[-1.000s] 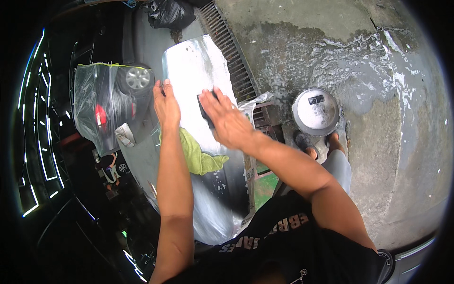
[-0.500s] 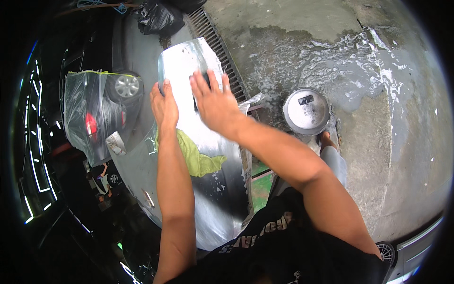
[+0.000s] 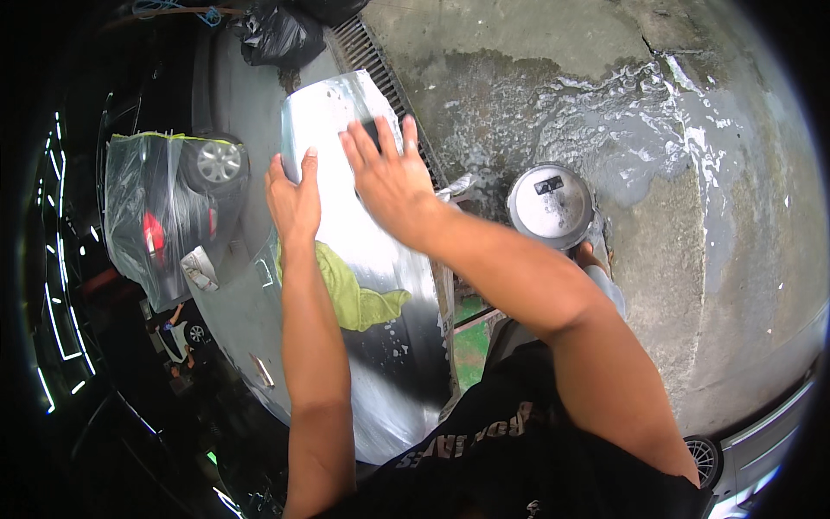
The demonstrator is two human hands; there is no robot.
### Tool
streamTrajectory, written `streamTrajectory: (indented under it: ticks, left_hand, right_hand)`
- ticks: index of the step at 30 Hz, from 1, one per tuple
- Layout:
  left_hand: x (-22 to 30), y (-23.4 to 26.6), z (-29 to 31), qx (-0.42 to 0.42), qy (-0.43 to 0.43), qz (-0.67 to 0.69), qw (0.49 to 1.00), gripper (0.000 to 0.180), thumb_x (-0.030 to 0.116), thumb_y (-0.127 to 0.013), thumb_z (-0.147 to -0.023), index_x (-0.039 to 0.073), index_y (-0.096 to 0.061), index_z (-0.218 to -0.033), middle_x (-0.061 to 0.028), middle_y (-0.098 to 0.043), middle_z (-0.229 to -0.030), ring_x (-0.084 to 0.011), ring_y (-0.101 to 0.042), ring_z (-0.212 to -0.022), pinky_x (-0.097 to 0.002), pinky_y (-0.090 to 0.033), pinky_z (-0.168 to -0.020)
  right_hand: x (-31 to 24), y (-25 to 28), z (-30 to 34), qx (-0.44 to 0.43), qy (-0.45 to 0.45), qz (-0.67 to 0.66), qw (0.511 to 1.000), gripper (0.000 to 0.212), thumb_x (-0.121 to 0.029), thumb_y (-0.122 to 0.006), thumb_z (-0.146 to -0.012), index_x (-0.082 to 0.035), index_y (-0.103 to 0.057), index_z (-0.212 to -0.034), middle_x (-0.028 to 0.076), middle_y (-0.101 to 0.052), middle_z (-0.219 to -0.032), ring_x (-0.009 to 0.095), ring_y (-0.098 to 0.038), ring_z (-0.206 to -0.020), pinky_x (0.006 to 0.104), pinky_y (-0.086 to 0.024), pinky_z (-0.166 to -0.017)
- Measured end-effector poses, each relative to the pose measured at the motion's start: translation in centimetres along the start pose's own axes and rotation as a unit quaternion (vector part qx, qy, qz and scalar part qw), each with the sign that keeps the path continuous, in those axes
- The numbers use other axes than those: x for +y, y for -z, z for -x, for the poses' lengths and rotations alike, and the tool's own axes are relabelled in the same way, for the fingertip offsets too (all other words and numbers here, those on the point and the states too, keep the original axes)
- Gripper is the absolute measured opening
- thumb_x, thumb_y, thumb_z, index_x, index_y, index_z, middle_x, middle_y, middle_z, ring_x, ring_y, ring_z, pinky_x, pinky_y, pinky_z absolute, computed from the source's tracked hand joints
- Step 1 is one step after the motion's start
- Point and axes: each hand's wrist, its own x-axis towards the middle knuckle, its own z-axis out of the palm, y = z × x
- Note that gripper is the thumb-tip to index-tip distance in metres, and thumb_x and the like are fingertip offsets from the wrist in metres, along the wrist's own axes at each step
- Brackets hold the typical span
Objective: The person applies a transparent protective film to a silver car bumper. They use a squeegee to smooth the film and a green cloth to wipe the surface, repeatedly smoothing and wiping different sections of the bumper.
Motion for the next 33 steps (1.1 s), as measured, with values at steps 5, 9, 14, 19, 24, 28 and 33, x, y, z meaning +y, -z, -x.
streamTrajectory:
  ticks: [5,9,14,19,24,28,33]
  left_hand:
    - [-0.3,-0.1,-0.2,0.003,-0.012,-0.003,1.000,0.085,0.054,-0.067,-0.099,-0.011,-0.047,-0.150,-0.0303,-0.053,-0.146,-0.0447,-0.049,-0.140,-0.0517,-0.038,-0.119]
    - [-0.4,-0.1,-0.1,0.001,-0.012,0.008,1.000,0.084,0.054,-0.065,-0.100,-0.011,-0.047,-0.150,-0.0304,-0.053,-0.147,-0.0447,-0.048,-0.140,-0.0515,-0.038,-0.119]
    - [-0.6,0.0,-0.2,0.014,0.002,0.023,1.000,0.080,0.051,-0.063,-0.103,-0.013,-0.049,-0.148,-0.0314,-0.053,-0.148,-0.0448,-0.051,-0.140,-0.0487,-0.039,-0.119]
    - [-0.2,-0.2,-0.7,0.000,-0.005,0.019,1.000,0.080,0.054,-0.060,-0.104,-0.010,-0.048,-0.151,-0.0287,-0.052,-0.149,-0.0445,-0.047,-0.143,-0.0508,-0.036,-0.121]
    - [-0.9,-0.3,-0.2,0.010,0.018,0.029,0.999,0.074,0.051,-0.055,-0.107,-0.009,-0.049,-0.150,-0.0287,-0.052,-0.150,-0.0452,-0.046,-0.143,-0.0509,-0.036,-0.120]
    - [-0.7,-0.1,-0.2,0.002,0.013,0.014,1.000,0.072,0.051,-0.050,-0.108,-0.008,-0.049,-0.150,-0.0285,-0.052,-0.151,-0.0453,-0.046,-0.143,-0.0511,-0.036,-0.120]
    - [0.4,0.4,-0.6,-0.005,0.011,0.020,1.000,0.072,0.051,-0.048,-0.109,-0.007,-0.049,-0.151,-0.0287,-0.051,-0.152,-0.0453,-0.045,-0.144,-0.0510,-0.035,-0.120]
  right_hand:
    - [-0.1,-0.4,0.5,0.013,0.037,-0.036,0.999,0.071,-0.016,-0.055,-0.101,0.005,-0.030,-0.164,0.021,-0.031,-0.171,0.045,-0.031,-0.157,0.0683,-0.023,-0.124]
    - [-0.5,0.0,-1.3,0.020,-0.004,-0.021,1.000,0.069,-0.016,-0.054,-0.102,0.008,-0.031,-0.162,0.023,-0.033,-0.170,0.044,-0.032,-0.156,0.0682,-0.023,-0.124]
    - [-1.3,-0.2,0.3,-0.006,0.016,-0.013,1.000,0.067,-0.017,-0.051,-0.104,0.007,-0.030,-0.163,0.023,-0.031,-0.171,0.043,-0.032,-0.157,0.0679,-0.024,-0.124]
    - [-0.5,0.1,-3.2,-0.005,-0.026,-0.019,0.999,0.065,-0.018,-0.048,-0.105,0.007,-0.030,-0.163,0.024,-0.031,-0.171,0.044,-0.032,-0.157,0.0682,-0.025,-0.124]
    - [-1.5,-0.6,2.2,-0.016,0.031,-0.032,0.999,0.064,-0.019,-0.050,-0.105,0.008,-0.033,-0.161,0.024,-0.034,-0.169,0.043,-0.034,-0.156,0.0674,-0.026,-0.124]
    - [-2.4,0.1,5.0,-0.043,0.043,-0.063,0.996,0.068,-0.017,-0.052,-0.103,0.006,-0.031,-0.163,0.023,-0.031,-0.171,0.045,-0.036,-0.155,0.0691,-0.027,-0.123]
    - [0.9,0.4,-7.1,0.025,-0.082,-0.089,0.992,0.067,-0.017,-0.050,-0.103,0.005,-0.030,-0.163,0.022,-0.029,-0.172,0.045,-0.034,-0.156,0.0677,-0.026,-0.124]
